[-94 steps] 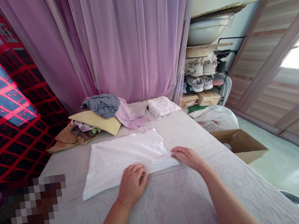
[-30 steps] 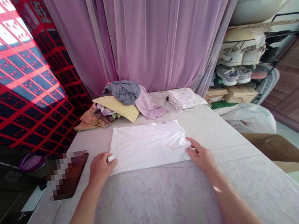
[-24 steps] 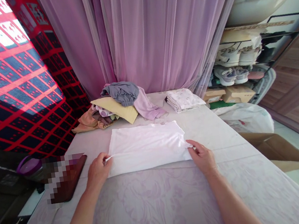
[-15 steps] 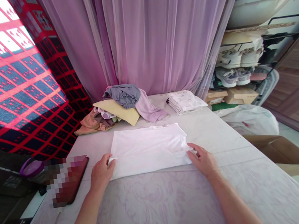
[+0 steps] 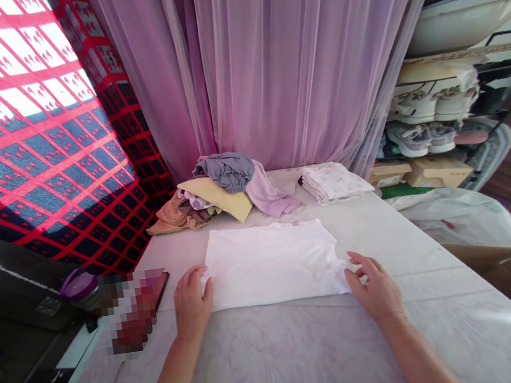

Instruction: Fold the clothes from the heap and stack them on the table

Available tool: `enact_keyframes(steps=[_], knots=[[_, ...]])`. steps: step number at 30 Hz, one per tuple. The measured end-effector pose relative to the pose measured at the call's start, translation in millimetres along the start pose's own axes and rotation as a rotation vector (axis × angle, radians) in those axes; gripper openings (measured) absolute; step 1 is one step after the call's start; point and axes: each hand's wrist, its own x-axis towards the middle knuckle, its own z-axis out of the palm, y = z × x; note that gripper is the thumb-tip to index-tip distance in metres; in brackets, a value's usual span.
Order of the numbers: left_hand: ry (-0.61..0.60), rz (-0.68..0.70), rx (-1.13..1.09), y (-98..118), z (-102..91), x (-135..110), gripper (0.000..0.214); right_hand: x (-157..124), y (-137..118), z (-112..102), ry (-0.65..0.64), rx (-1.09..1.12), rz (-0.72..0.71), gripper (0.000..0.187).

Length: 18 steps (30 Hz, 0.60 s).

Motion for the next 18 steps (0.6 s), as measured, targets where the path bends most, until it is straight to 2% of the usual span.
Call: enact_keyframes(steps=[2, 4, 7, 11, 15, 18], knots=[[-0.020, 0.113, -0.006, 9, -1.0, -3, 0.023, 0, -2, -1, 0.027, -0.013, -0.001, 0.041], [-0.101, 0.220, -0.032, 17, 0.2, -6, 0.021, 0, -4, 0, 0.007, -0.023, 0.024, 0.038], [-0.201, 0.295, -0.073, 23, 5.8, -9, 0.021, 0, -2, 3, -0.050, -0.037, 0.061, 0.035], [-0.204, 0.241, -0.098, 19, 14.4, -12, 0.019, 0, 3, 6, -0.069, -0.061, 0.064, 0.029], [-0.156, 0.119, -0.094, 8, 17.9, -11, 0.021, 1, 5, 5, -0.084, -0.031, 0.042, 0.032], [-0.212, 0.018, -0.058, -2, 12.6, -2, 0.027, 2, 3, 3, -0.100, -0.015, 0.069, 0.035]])
